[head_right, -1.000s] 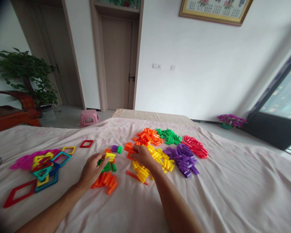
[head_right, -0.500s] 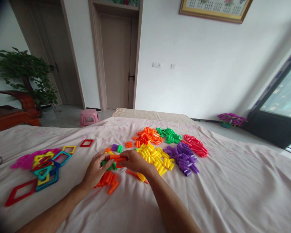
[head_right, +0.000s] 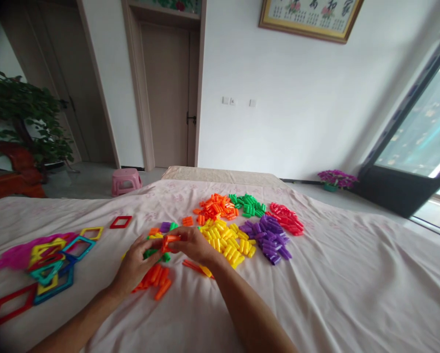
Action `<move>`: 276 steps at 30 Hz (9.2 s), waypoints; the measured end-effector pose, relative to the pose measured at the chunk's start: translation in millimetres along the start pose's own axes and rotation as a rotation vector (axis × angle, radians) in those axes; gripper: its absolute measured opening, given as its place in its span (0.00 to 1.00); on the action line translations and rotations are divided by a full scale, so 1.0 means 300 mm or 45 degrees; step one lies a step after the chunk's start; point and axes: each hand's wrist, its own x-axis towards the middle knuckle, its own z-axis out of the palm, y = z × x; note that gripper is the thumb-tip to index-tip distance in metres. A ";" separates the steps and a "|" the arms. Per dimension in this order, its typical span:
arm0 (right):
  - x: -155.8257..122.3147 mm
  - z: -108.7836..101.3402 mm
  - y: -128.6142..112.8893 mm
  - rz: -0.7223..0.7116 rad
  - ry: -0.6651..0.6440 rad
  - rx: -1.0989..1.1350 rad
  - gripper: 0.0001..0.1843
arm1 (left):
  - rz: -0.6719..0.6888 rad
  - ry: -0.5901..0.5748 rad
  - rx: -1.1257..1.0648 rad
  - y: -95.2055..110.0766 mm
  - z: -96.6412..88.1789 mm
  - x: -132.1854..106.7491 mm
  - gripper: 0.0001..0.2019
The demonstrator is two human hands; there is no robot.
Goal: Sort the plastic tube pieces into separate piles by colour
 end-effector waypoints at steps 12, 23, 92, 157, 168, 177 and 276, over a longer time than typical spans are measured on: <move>0.062 -0.314 0.020 -0.200 1.099 -0.047 0.40 | -0.224 0.255 0.086 -0.187 -0.070 0.044 0.15; 0.021 -0.106 0.039 -0.183 0.409 -1.075 0.17 | -0.424 0.037 0.376 -0.222 -0.105 0.053 0.18; -0.062 -0.665 -0.119 0.138 1.317 -1.245 0.21 | -0.256 -0.160 0.377 -0.248 -0.078 0.067 0.17; 0.000 0.148 -0.032 0.097 0.070 -1.674 0.21 | -0.298 -0.131 -0.108 -0.139 -0.091 0.057 0.18; 0.050 0.149 0.062 0.143 0.167 -1.525 0.09 | -0.126 -0.250 -0.101 -0.167 -0.071 0.060 0.17; 0.043 0.103 0.052 0.021 0.195 -1.388 0.07 | -0.261 -0.310 -0.362 -0.172 -0.052 0.055 0.19; 0.225 -0.021 0.047 0.105 0.263 -1.566 0.15 | -0.422 0.065 -0.469 -0.211 -0.027 0.072 0.17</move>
